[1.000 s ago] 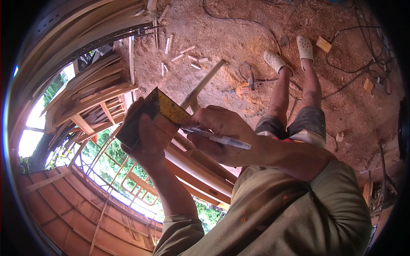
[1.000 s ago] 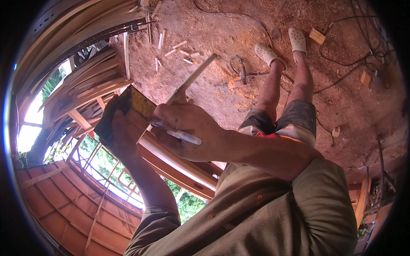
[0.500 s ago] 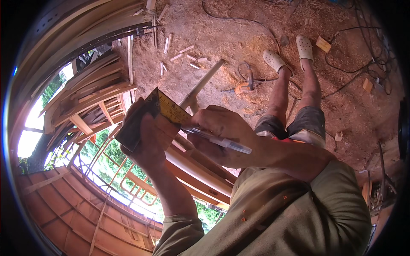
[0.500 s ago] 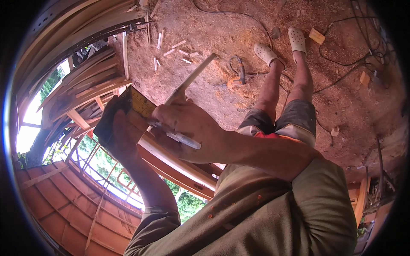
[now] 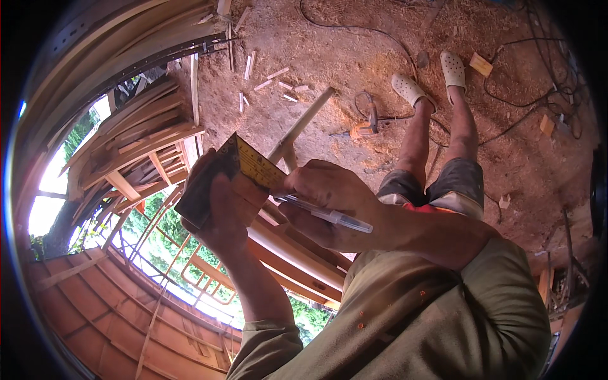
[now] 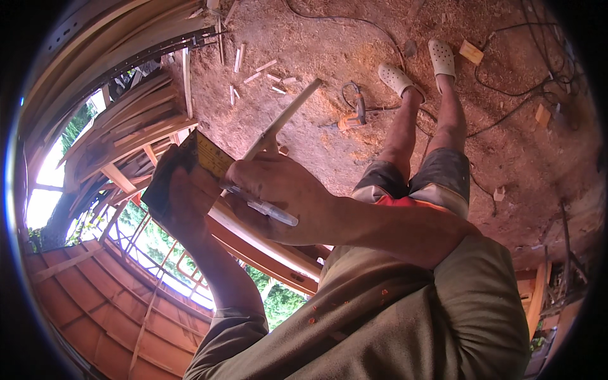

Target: The person uses a tape measure and a pencil to mark measurements on a wooden furniture frame. They then use a square and a pencil to draw lines on the end of a wooden piece.

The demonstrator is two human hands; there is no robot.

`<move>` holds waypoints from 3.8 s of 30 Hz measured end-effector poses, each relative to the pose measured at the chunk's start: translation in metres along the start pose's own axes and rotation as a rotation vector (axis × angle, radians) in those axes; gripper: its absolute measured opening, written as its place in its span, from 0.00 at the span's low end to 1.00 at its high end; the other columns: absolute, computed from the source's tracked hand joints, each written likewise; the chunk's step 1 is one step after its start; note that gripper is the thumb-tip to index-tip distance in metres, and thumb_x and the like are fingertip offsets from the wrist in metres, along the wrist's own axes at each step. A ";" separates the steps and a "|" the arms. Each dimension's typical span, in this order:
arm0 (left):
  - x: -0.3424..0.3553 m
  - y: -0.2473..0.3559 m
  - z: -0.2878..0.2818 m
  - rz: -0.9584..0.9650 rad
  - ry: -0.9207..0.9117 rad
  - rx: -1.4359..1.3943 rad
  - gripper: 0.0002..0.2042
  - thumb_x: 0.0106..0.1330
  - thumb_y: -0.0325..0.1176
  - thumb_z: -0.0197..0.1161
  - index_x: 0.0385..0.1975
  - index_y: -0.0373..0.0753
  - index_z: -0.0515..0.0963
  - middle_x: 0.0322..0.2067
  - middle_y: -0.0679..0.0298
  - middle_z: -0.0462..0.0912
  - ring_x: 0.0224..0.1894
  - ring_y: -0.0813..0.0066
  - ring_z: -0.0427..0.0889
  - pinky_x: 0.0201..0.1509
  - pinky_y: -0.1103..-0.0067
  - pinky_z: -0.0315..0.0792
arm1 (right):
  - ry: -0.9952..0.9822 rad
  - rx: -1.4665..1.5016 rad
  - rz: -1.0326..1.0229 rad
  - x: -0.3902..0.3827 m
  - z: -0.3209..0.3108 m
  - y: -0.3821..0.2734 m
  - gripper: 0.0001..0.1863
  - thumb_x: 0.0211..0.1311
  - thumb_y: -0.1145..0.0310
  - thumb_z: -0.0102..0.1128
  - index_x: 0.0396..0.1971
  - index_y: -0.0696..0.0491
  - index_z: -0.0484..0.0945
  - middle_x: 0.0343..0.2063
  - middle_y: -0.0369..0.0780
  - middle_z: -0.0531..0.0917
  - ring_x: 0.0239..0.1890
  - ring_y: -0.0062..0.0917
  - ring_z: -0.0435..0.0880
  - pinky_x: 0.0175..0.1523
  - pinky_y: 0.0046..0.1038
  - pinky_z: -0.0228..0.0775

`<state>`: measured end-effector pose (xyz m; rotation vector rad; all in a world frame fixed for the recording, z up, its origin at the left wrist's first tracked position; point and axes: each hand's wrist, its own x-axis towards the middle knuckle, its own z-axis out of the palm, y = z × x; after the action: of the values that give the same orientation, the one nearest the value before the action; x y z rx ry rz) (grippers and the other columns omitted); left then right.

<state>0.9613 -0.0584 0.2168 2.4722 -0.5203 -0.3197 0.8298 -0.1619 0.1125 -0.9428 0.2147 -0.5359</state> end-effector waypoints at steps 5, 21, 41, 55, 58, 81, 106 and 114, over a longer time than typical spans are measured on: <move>0.001 -0.001 -0.001 0.065 -0.024 0.066 0.17 0.67 0.31 0.60 0.47 0.21 0.79 0.46 0.46 0.83 0.47 0.61 0.83 0.53 0.69 0.77 | -0.002 0.093 0.164 0.000 -0.001 -0.005 0.07 0.58 0.81 0.61 0.34 0.57 0.74 0.22 0.40 0.75 0.24 0.31 0.78 0.31 0.32 0.67; -0.002 -0.005 -0.001 -0.017 0.020 -0.077 0.16 0.68 0.31 0.58 0.46 0.22 0.80 0.47 0.47 0.84 0.48 0.61 0.82 0.54 0.67 0.75 | 0.009 0.160 0.190 -0.005 0.004 0.006 0.05 0.59 0.78 0.60 0.34 0.55 0.74 0.23 0.40 0.76 0.26 0.33 0.78 0.33 0.34 0.68; -0.001 0.000 0.003 0.023 0.028 0.091 0.22 0.63 0.35 0.58 0.49 0.20 0.79 0.43 0.46 0.85 0.46 0.60 0.84 0.56 0.69 0.75 | -0.056 -0.114 -0.009 -0.001 -0.003 0.000 0.12 0.54 0.80 0.64 0.35 0.56 0.70 0.26 0.43 0.75 0.30 0.40 0.79 0.32 0.38 0.68; -0.001 -0.001 0.001 0.011 0.036 -0.014 0.16 0.63 0.28 0.59 0.44 0.19 0.80 0.45 0.45 0.84 0.46 0.60 0.84 0.52 0.69 0.77 | -0.028 0.062 0.056 0.033 0.006 0.005 0.06 0.59 0.79 0.59 0.33 0.56 0.72 0.23 0.42 0.77 0.25 0.37 0.80 0.31 0.36 0.69; 0.000 -0.002 0.000 0.055 0.002 0.024 0.16 0.64 0.28 0.58 0.44 0.19 0.80 0.46 0.45 0.84 0.47 0.60 0.84 0.53 0.69 0.77 | -0.026 0.058 0.080 0.035 0.007 0.005 0.05 0.59 0.78 0.59 0.33 0.56 0.72 0.23 0.43 0.78 0.24 0.36 0.80 0.29 0.37 0.69; 0.000 -0.005 -0.002 0.077 0.000 0.062 0.17 0.65 0.29 0.60 0.48 0.21 0.78 0.47 0.47 0.84 0.48 0.62 0.83 0.54 0.69 0.76 | -0.155 -0.019 0.160 0.026 -0.007 -0.002 0.06 0.56 0.73 0.58 0.31 0.57 0.72 0.23 0.44 0.76 0.28 0.41 0.78 0.34 0.39 0.69; -0.003 -0.002 0.001 -0.004 0.045 0.003 0.17 0.64 0.29 0.61 0.48 0.21 0.78 0.48 0.48 0.83 0.49 0.62 0.83 0.55 0.70 0.76 | -0.208 -0.032 0.135 0.018 -0.018 -0.006 0.06 0.55 0.72 0.63 0.29 0.56 0.75 0.21 0.42 0.76 0.26 0.35 0.77 0.34 0.35 0.67; -0.003 -0.004 0.001 0.041 0.030 0.042 0.17 0.65 0.29 0.60 0.47 0.21 0.79 0.48 0.48 0.84 0.49 0.61 0.83 0.55 0.70 0.76 | -0.295 -0.153 0.119 0.015 -0.020 -0.009 0.07 0.55 0.73 0.64 0.28 0.56 0.74 0.21 0.42 0.75 0.24 0.35 0.76 0.32 0.36 0.67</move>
<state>0.9590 -0.0545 0.2145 2.4988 -0.5701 -0.2573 0.8316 -0.1888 0.1091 -1.1370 0.0454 -0.2688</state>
